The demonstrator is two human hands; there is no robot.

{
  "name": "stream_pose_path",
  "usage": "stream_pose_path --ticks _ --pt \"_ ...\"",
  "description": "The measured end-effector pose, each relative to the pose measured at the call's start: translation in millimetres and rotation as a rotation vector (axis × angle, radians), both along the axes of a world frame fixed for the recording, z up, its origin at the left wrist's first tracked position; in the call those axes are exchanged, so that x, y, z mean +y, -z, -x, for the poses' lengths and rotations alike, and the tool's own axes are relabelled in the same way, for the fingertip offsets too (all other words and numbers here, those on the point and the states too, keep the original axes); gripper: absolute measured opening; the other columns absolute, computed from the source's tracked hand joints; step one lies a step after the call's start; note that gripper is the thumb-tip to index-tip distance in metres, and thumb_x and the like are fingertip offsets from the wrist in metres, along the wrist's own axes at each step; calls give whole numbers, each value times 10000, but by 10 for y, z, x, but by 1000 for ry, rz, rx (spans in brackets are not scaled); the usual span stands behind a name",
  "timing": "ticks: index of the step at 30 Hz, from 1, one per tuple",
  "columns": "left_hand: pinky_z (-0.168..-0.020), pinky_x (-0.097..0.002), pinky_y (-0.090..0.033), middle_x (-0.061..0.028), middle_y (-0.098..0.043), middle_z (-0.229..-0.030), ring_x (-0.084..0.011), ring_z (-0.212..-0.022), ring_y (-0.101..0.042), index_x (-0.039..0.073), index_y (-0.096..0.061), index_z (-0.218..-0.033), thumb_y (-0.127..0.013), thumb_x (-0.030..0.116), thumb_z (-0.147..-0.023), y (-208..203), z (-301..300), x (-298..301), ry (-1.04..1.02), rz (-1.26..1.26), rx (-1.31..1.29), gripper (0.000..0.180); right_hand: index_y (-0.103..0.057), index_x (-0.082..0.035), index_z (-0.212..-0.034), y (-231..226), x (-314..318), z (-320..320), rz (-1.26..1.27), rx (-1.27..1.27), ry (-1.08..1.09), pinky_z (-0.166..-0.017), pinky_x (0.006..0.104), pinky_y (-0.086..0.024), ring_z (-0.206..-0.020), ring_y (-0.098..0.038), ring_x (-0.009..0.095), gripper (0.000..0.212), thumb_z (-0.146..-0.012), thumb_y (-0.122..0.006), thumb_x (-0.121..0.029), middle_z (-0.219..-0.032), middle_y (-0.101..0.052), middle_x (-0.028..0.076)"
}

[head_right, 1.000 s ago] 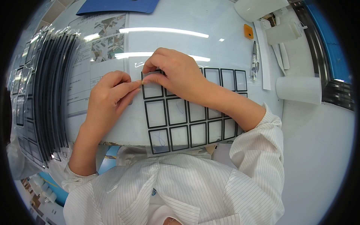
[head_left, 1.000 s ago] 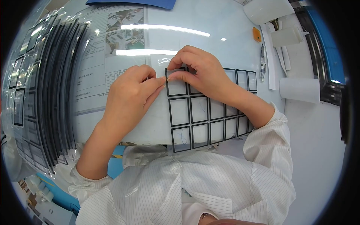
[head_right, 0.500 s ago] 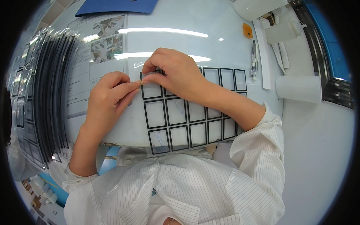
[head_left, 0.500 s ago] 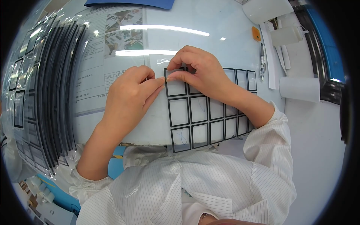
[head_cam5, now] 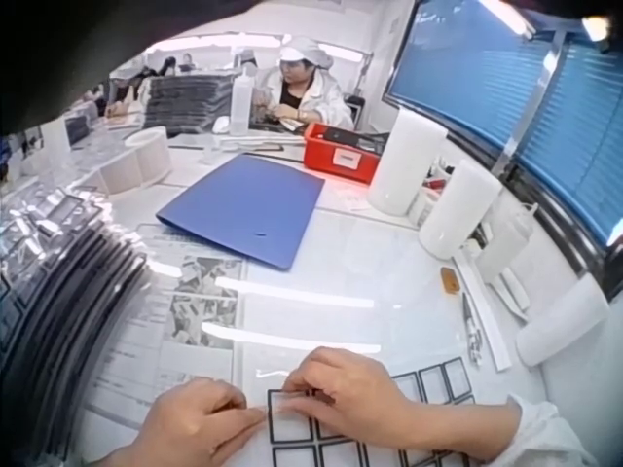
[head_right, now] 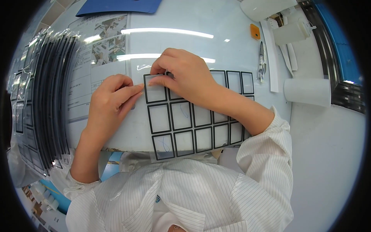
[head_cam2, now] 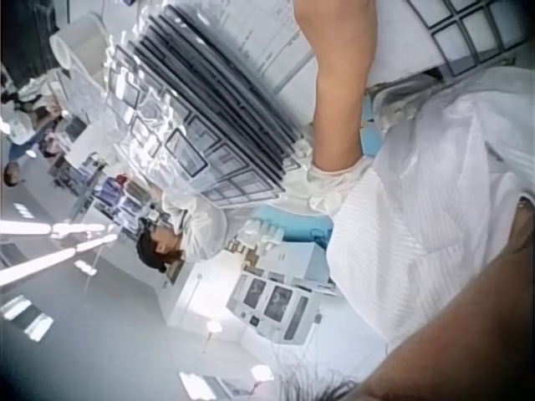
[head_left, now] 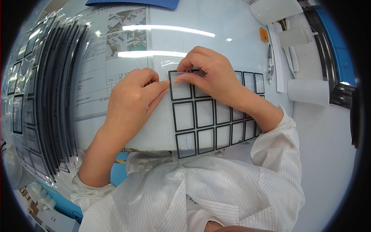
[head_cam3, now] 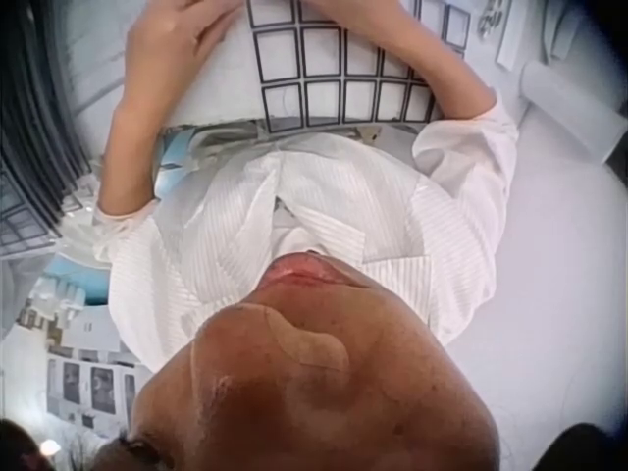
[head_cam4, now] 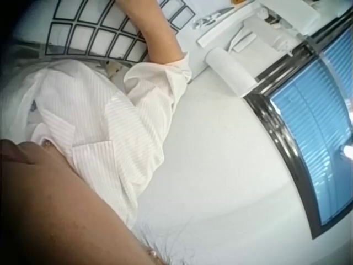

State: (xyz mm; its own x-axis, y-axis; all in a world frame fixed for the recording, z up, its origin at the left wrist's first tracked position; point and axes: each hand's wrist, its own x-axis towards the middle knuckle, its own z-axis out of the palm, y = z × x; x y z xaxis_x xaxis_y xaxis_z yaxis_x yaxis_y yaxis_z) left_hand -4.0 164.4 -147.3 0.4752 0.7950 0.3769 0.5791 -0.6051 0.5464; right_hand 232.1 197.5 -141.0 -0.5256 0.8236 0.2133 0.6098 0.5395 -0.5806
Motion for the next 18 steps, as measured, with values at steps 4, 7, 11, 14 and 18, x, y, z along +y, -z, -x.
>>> stream_pose_path --ticks 4,7,11,14,18 --pt "-654 -383 -521 -70 -639 -869 -256 -798 -628 57 -746 -942 -775 88 -829 2 -8 4 1 4 0 121 -714 -62 -972 13 -5 -17 98 62 -9 -654 273 -525 -773 -637 153 181 -857 -825 -146 -919 -674 32" --pt "-655 -381 -521 -70 -640 -871 -256 -797 -627 57 -745 -943 -775 85 -827 -2 -8 1 -2 9 11 123 -715 -62 -969 29 -2 -10 93 69 -16 -642 268 -517 -753 -631 147 177 -861 -824 -150 -910 -675 30" --pt "-655 -380 -522 -70 -641 -872 -256 -795 -626 55 -744 -940 -774 83 -826 -5 -8 -2 -2 8 -7 121 -720 -61 -965 32 8 -9 111 92 -16 -621 259 -494 -723 -608 130 170 -863 -823 -149 -891 -673 26" --pt "-656 -381 -522 -70 -642 -873 -255 -796 -626 54 -743 -937 -773 81 -826 -5 -6 1 1 11 -3 118 -725 -59 -957 30 16 0 122 106 -9 -613 250 -480 -703 -592 121 158 -862 -823 -139 -873 -671 22" --pt "-651 -380 -522 -69 -643 -874 -256 -795 -627 55 -742 -934 -774 78 -824 -15 -9 1 1 5 0 116 -728 -56 -950 33 19 6 139 121 0 -609 250 -473 -691 -580 116 148 -862 -821 -131 -860 -668 20"
